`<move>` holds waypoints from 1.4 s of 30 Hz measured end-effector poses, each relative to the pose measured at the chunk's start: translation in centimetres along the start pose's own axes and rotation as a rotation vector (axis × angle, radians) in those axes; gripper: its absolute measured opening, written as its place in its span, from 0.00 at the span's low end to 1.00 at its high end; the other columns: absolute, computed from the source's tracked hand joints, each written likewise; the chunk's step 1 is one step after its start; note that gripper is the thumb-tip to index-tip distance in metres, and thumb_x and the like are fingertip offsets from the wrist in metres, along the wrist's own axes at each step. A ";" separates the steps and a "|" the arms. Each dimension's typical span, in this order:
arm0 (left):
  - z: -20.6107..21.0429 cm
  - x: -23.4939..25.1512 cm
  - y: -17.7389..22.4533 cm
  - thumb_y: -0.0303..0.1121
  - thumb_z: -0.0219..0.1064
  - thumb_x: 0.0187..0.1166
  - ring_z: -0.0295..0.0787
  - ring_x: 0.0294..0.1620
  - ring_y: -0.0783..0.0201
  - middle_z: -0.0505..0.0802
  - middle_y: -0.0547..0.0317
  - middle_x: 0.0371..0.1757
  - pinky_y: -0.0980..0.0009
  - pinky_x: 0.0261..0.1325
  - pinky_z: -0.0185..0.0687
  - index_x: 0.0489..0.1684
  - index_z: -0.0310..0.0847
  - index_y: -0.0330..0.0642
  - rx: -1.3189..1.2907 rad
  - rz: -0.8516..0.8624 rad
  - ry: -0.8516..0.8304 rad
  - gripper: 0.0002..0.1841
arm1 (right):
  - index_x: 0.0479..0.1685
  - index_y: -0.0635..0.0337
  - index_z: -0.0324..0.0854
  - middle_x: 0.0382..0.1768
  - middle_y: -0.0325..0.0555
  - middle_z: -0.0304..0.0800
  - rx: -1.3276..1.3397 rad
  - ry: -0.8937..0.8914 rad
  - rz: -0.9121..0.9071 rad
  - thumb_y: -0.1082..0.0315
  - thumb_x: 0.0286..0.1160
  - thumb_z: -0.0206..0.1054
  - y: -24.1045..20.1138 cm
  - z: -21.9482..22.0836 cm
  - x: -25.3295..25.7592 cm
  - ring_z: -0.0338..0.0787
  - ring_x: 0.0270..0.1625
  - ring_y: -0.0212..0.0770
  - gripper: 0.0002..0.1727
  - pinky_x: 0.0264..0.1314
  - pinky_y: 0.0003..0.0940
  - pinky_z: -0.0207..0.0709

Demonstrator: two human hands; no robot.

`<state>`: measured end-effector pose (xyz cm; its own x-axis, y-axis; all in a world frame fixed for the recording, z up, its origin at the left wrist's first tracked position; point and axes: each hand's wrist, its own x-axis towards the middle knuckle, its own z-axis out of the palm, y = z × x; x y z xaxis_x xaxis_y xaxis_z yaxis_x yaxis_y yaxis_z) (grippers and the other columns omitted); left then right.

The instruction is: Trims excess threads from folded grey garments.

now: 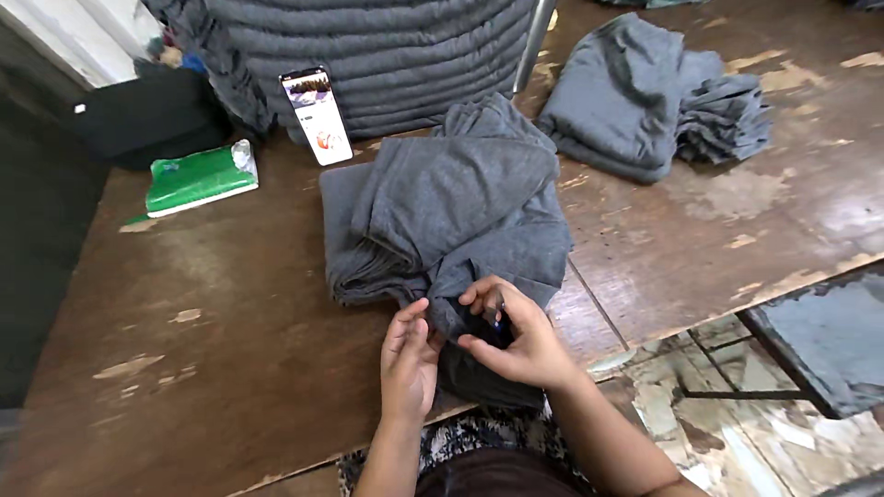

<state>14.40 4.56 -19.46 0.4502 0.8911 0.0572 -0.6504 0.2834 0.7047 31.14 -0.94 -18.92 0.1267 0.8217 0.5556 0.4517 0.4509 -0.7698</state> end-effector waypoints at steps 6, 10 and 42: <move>-0.1 -0.7 -0.2 0.37 0.64 0.85 0.93 0.52 0.69 0.94 0.61 0.55 0.70 0.58 0.90 0.62 0.87 0.42 0.108 0.015 -0.011 0.15 | 0.45 0.66 0.80 0.38 0.47 0.90 -0.243 0.153 0.065 0.44 0.66 0.79 -1.4 2.1 0.7 0.86 0.42 0.31 0.30 0.49 0.25 0.81; -0.5 -0.8 -0.5 0.41 0.65 0.85 0.91 0.58 0.69 0.94 0.62 0.58 0.68 0.65 0.86 0.62 0.89 0.45 0.163 0.066 -0.071 0.16 | 0.47 0.69 0.81 0.43 0.52 0.93 -0.252 0.176 -0.053 0.63 0.71 0.76 -1.5 2.8 0.9 0.89 0.46 0.32 0.17 0.53 0.21 0.81; 0.5 -0.6 -0.7 0.29 0.69 0.81 0.94 0.42 0.69 0.96 0.62 0.41 0.68 0.53 0.92 0.38 0.91 0.43 0.198 0.102 0.165 0.04 | 0.28 0.60 0.76 0.21 0.41 0.73 -0.321 -0.156 0.197 0.47 0.85 0.60 -1.2 -0.4 -1.9 0.74 0.24 0.33 0.25 0.26 0.29 0.68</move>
<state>14.89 3.63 -19.68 0.2718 0.9619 0.0303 -0.5476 0.1287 0.8268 30.72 -3.18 -18.87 0.1138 0.9356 0.3342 0.6878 0.1686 -0.7060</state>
